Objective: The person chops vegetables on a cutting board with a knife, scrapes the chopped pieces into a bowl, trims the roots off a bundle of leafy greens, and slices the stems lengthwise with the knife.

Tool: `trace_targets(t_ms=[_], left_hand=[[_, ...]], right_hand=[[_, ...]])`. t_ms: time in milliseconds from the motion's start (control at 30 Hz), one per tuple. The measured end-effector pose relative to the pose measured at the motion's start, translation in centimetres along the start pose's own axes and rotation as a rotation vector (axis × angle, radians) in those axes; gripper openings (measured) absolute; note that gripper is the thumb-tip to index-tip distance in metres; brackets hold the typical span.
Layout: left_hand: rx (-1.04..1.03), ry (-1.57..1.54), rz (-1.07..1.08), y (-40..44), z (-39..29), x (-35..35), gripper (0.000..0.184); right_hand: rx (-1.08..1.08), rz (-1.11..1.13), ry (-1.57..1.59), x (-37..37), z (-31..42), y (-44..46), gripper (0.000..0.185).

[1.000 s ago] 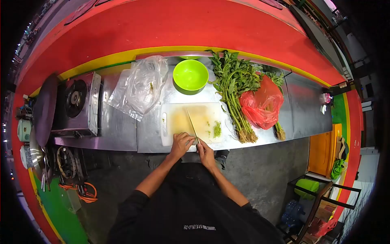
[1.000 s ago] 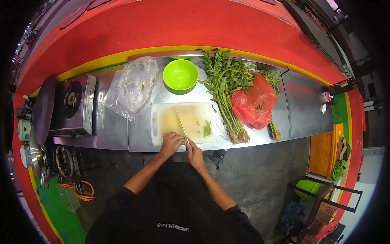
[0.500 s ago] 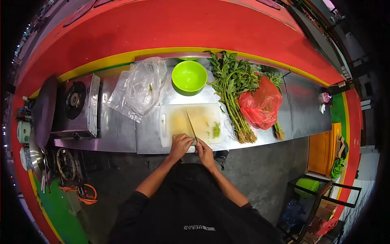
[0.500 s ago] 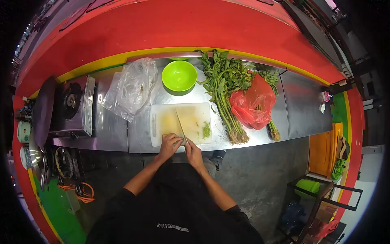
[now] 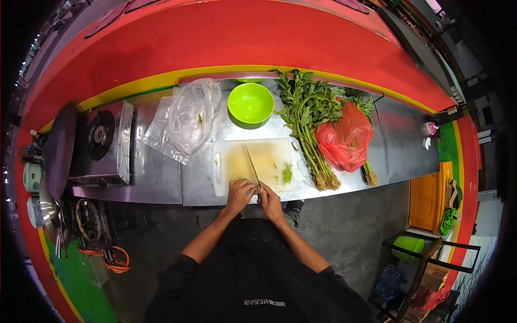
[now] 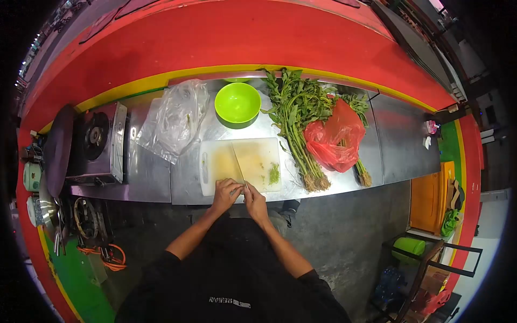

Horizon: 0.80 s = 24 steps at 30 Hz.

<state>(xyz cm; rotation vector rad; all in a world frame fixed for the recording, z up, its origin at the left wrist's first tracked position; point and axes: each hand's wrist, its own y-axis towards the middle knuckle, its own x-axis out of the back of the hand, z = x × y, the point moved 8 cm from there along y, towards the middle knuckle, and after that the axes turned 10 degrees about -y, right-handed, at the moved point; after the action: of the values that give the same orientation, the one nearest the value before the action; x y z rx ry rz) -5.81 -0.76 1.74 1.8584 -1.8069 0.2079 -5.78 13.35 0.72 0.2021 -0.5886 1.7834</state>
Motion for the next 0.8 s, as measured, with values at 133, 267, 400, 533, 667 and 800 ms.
trace_targets(t_ms=[133, 267, 400, 533, 667, 800], left_hand=[[0.005, 0.020, 0.001, -0.2, 0.2, -0.1, 0.010], [0.004, 0.032, 0.010, -0.2, 0.5, -0.3, 0.011], [-0.018, 0.026, 0.009, -0.3, 0.1, -0.3, 0.011], [-0.032, 0.046, 0.004, -0.4, -0.1, 0.0, 0.011], [-0.030, 0.028, -0.014, -0.3, -0.4, 0.2, 0.011], [-0.024, 0.019, -0.037, -0.4, -0.2, 0.3, 0.011]], right_hand=[[0.009, -0.012, -0.037, 0.3, -0.3, -1.1, 0.036], [0.040, -0.038, -0.012, 0.1, -0.7, -1.5, 0.036], [0.033, -0.048, -0.047, 0.1, -0.2, -0.9, 0.036], [0.027, -0.043, -0.050, -0.3, -0.3, -0.2, 0.036], [0.009, -0.010, -0.019, 0.0, -0.2, -0.4, 0.035], [0.005, 0.011, -0.004, 0.1, -0.7, -1.0, 0.036]])
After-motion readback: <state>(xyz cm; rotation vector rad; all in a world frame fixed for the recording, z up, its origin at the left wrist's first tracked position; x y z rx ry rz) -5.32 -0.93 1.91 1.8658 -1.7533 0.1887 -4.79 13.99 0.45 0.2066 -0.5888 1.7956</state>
